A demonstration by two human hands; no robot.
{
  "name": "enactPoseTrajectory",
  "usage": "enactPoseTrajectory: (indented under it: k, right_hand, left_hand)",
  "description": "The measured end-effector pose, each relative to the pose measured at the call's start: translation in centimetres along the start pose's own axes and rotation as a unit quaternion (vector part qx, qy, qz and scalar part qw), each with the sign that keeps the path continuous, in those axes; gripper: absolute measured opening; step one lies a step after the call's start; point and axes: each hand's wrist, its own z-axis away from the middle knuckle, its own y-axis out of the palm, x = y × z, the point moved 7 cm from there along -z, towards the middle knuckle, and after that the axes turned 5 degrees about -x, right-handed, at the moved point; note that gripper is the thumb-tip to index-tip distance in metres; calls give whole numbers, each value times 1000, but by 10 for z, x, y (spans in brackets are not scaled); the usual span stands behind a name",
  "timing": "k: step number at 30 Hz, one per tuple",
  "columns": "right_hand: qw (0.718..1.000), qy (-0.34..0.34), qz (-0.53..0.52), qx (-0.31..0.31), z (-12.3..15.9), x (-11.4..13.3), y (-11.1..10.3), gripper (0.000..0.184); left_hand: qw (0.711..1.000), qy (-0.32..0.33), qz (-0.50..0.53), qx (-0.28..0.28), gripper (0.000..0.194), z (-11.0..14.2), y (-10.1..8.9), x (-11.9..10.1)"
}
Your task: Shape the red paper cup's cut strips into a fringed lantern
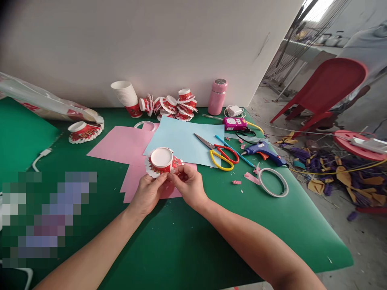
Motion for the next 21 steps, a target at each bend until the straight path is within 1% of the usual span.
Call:
enactPoseTrajectory:
  k: [3,10,15,21]
  right_hand:
    - [999,30,-30,9,-2,-2,1,28]
    - [993,94,-65,19,-4,-8,2,38]
    - [992,101,-67,24,-5,-8,2,41]
    - [993,99,-63,22,-6,-9,1,40]
  left_hand:
    - [1000,7,-7,0,23,0,0,-1]
    - [999,6,-25,25,28,-1,2,-2]
    - [998,-2,-39,40,30,-1,2,-1]
    - [998,-15,-48,26,37,0,1,-2]
